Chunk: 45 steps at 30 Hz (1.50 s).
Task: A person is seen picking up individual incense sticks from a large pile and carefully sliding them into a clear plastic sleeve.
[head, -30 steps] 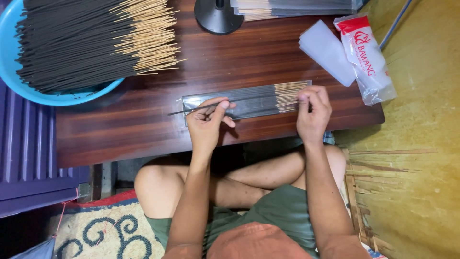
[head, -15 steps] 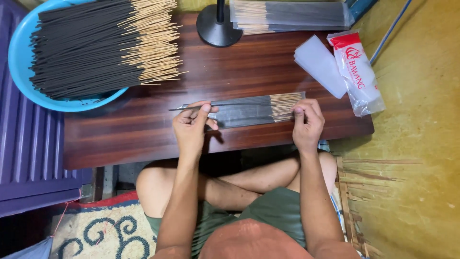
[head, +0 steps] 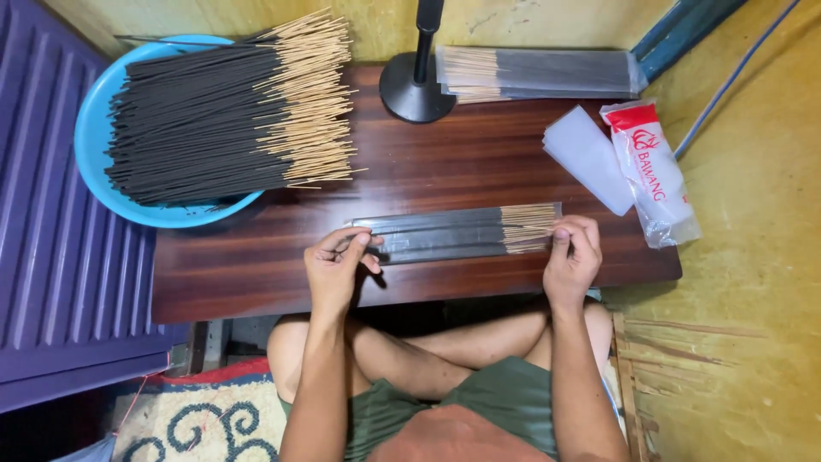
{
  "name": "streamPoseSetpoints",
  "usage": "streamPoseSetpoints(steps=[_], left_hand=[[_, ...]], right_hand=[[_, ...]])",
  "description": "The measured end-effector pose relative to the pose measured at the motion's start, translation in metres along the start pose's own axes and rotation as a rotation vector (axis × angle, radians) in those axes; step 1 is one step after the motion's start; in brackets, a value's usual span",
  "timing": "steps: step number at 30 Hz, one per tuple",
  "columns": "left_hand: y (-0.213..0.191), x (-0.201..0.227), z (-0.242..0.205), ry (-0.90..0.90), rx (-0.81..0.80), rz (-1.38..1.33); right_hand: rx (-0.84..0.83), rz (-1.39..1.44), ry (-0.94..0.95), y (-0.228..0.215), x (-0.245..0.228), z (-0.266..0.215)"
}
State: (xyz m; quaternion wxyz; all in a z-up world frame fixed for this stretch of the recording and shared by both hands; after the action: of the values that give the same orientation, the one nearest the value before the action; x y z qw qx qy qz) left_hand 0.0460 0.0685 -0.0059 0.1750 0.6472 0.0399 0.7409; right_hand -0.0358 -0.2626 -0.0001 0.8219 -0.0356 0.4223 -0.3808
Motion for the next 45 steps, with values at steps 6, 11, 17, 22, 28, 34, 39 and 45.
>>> streamPoseSetpoints(steps=[6, 11, 17, 22, 28, 34, 39, 45], left_hand=[[0.003, 0.002, 0.001, -0.04, -0.068, -0.013], [-0.008, -0.01, 0.001, -0.029, -0.03, -0.068], [-0.016, -0.019, 0.002, 0.024, 0.054, -0.121], [-0.014, -0.02, 0.0, 0.033, 0.081, -0.157], [-0.016, -0.022, 0.001, 0.06, 0.1, -0.158], [-0.006, -0.013, 0.001, 0.012, -0.02, -0.061], [-0.011, -0.015, -0.001, 0.038, 0.061, -0.062], [0.004, -0.004, 0.001, 0.025, -0.03, 0.019]], right_hand=[[-0.125, -0.024, -0.011, 0.011, 0.003, -0.001], [-0.061, -0.022, 0.011, 0.006, 0.004, -0.001], [-0.109, 0.042, -0.018, 0.005, 0.004, 0.003], [-0.218, 0.084, -0.046, 0.01, 0.008, -0.003], [-0.137, 0.078, -0.052, 0.005, -0.002, 0.001], [-0.203, 0.098, -0.077, 0.01, -0.006, 0.003], [-0.102, 0.043, -0.027, 0.004, -0.011, 0.004], [-0.185, 0.105, -0.036, 0.012, -0.001, -0.004]])
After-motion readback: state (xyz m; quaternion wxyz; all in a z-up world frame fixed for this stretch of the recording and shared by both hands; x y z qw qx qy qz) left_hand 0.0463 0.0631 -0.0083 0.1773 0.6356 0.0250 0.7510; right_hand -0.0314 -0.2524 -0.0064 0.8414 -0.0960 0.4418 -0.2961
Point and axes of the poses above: each hand's wrist, its own z-axis towards the middle knuckle, its own y-axis out of the palm, x = y × z, the point moved 2 cm from there along z, towards the middle knuckle, and after that the axes turned 8 degrees about -x, right-handed, at the moved point
